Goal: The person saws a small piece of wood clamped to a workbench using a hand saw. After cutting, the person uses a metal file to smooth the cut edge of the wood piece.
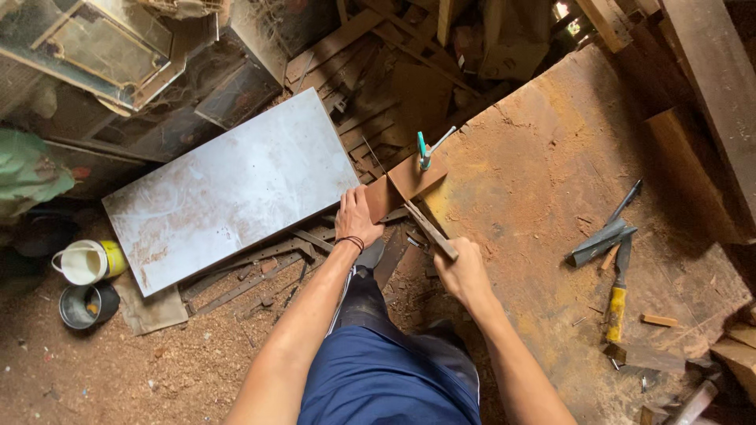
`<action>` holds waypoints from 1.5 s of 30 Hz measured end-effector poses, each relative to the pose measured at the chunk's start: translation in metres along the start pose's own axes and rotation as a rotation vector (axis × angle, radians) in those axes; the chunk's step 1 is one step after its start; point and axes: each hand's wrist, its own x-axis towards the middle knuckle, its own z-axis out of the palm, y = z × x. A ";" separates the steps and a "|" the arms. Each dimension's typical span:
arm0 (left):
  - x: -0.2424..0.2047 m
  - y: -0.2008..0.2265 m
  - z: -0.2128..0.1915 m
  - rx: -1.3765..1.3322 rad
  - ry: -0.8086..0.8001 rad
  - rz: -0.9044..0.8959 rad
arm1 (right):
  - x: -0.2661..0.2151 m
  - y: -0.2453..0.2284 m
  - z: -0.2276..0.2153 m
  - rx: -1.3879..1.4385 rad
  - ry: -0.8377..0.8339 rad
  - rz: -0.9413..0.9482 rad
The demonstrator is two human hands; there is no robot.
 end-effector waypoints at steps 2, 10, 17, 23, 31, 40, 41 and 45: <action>0.005 -0.005 -0.006 -0.005 -0.033 0.026 | -0.009 -0.001 -0.011 0.004 0.044 -0.125; 0.030 -0.010 -0.022 0.073 -0.338 -0.012 | -0.116 0.022 -0.054 -0.118 0.156 -0.096; 0.026 -0.021 -0.033 0.026 -0.316 0.162 | -0.017 -0.026 -0.024 -0.135 -0.011 0.261; 0.046 -0.017 -0.046 -0.038 -0.393 0.158 | -0.136 -0.023 -0.087 -0.238 0.249 -0.092; 0.045 -0.028 -0.035 -0.120 -0.401 0.147 | 0.020 -0.080 -0.033 -0.108 0.155 0.164; 0.050 -0.020 -0.040 -0.138 -0.411 0.142 | 0.029 -0.118 -0.045 -0.211 0.083 0.334; 0.050 -0.019 -0.040 -0.149 -0.422 0.135 | 0.049 -0.127 -0.029 -0.245 0.130 0.303; 0.048 -0.023 -0.045 -0.134 -0.446 0.171 | 0.024 -0.140 -0.067 -0.308 0.039 0.270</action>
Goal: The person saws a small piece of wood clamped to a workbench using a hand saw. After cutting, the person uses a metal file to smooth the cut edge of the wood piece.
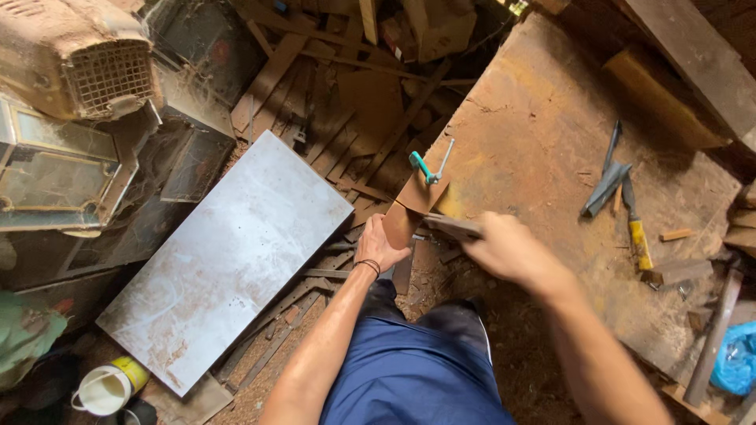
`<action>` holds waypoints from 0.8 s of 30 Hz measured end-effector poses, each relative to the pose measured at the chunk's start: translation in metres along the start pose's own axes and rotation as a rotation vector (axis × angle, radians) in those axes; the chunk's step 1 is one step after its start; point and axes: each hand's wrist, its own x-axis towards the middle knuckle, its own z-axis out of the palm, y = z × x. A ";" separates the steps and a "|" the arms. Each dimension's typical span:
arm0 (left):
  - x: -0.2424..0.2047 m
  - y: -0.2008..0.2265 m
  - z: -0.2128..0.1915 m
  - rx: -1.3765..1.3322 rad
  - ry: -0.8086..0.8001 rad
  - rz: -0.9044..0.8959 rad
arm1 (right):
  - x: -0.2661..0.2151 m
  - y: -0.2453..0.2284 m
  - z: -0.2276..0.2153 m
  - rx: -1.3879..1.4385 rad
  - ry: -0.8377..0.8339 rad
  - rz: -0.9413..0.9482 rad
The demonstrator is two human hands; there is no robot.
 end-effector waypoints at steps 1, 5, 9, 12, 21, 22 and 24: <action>0.002 0.002 -0.001 0.009 -0.010 -0.023 | -0.023 0.011 -0.023 0.039 -0.064 0.036; 0.002 0.006 -0.002 0.015 -0.025 -0.065 | -0.056 0.018 -0.040 0.130 -0.178 0.239; 0.003 0.004 0.001 -0.018 -0.002 -0.017 | 0.037 -0.044 0.056 0.121 0.096 0.119; 0.007 0.001 0.002 -0.067 -0.020 -0.061 | 0.033 -0.027 0.037 -0.085 -0.029 0.147; 0.006 -0.001 0.004 -0.011 0.010 0.007 | 0.002 0.001 0.021 0.084 0.117 0.002; 0.003 -0.002 0.001 -0.023 -0.008 -0.023 | 0.021 -0.021 0.041 0.152 -0.016 0.200; 0.004 0.003 -0.002 -0.042 -0.038 -0.067 | 0.024 -0.027 0.038 0.069 -0.113 0.173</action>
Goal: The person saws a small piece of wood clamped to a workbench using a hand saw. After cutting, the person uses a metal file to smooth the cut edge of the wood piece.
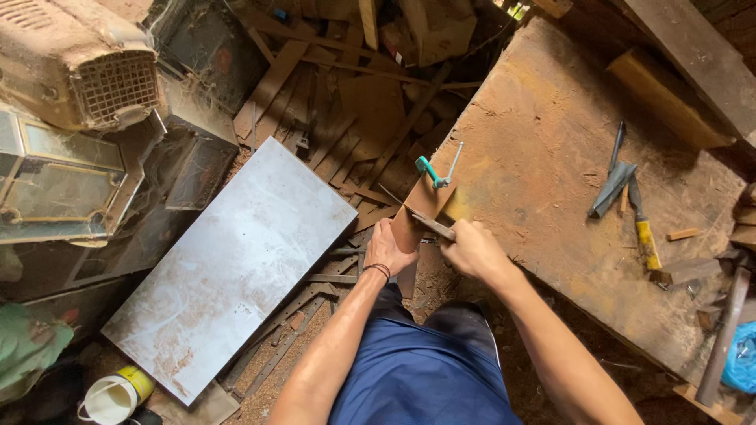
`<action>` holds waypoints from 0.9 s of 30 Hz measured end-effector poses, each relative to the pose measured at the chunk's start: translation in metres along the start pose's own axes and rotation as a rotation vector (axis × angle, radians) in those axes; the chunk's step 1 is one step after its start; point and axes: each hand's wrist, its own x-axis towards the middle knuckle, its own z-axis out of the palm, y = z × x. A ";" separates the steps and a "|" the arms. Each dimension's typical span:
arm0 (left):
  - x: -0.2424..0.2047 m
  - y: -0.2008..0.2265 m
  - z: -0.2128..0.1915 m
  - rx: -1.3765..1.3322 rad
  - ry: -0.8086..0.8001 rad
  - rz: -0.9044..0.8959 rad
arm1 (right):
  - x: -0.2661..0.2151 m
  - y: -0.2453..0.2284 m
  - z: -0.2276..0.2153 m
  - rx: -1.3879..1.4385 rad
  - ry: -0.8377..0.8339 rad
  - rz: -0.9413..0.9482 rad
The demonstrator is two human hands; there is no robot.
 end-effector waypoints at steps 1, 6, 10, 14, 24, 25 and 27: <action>0.001 0.001 -0.002 0.017 0.006 0.016 | -0.001 -0.007 -0.005 -0.045 -0.046 -0.013; 0.004 -0.003 0.005 0.051 0.039 0.055 | -0.081 0.058 -0.089 0.054 -0.014 -0.065; 0.006 -0.016 0.019 0.064 0.075 0.101 | -0.020 0.026 -0.013 0.065 0.094 -0.067; 0.012 -0.017 0.017 0.077 0.066 0.109 | 0.002 0.000 0.000 -0.048 0.137 -0.118; 0.000 -0.002 0.010 0.181 0.072 0.053 | 0.003 0.018 0.008 0.079 0.199 -0.121; 0.000 -0.001 0.011 0.202 0.101 0.083 | 0.005 0.023 0.009 0.051 0.181 -0.144; -0.001 -0.002 0.014 0.248 0.152 0.145 | -0.004 0.031 -0.001 -0.001 0.145 -0.186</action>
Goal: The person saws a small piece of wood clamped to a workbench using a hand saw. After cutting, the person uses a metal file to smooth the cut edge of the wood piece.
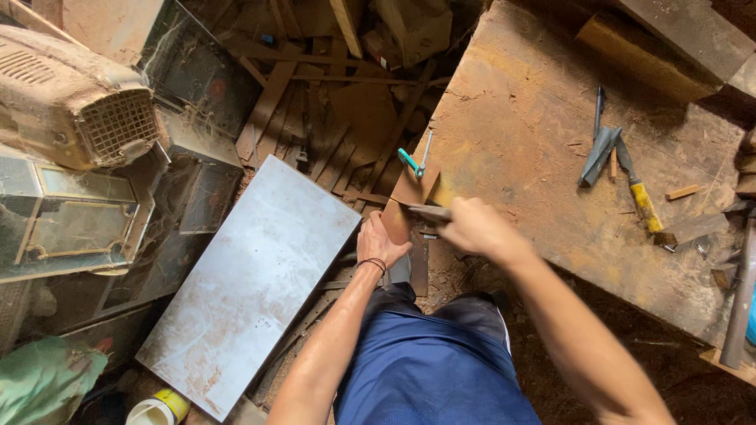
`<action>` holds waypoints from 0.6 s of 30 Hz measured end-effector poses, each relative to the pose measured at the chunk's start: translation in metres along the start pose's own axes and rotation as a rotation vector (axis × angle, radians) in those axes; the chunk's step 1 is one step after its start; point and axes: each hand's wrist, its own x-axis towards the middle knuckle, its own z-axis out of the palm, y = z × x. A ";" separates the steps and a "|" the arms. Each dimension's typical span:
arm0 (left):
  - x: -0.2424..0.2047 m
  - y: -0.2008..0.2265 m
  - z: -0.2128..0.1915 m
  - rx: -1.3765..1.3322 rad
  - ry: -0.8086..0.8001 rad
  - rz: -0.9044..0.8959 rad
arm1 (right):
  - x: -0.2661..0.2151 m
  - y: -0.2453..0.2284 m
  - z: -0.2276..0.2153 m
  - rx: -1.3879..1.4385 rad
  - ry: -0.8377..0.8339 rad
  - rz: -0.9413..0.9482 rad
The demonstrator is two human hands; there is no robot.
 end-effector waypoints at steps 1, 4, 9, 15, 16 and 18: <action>0.000 -0.002 0.001 0.004 0.006 0.009 | -0.015 0.014 -0.020 -0.008 0.012 -0.058; 0.001 -0.002 0.003 0.007 0.032 0.046 | -0.076 0.053 -0.081 0.109 -0.137 0.107; -0.004 -0.001 0.005 0.001 0.073 0.051 | -0.004 0.005 -0.006 -0.014 -0.049 0.062; -0.007 0.005 0.002 0.030 0.121 0.071 | -0.046 0.022 -0.057 -0.016 -0.038 -0.019; -0.008 0.005 0.002 0.048 0.099 0.067 | -0.062 0.030 -0.074 0.005 -0.041 -0.001; -0.009 0.006 0.003 0.082 0.056 0.056 | -0.064 0.028 -0.074 -0.117 -0.087 0.039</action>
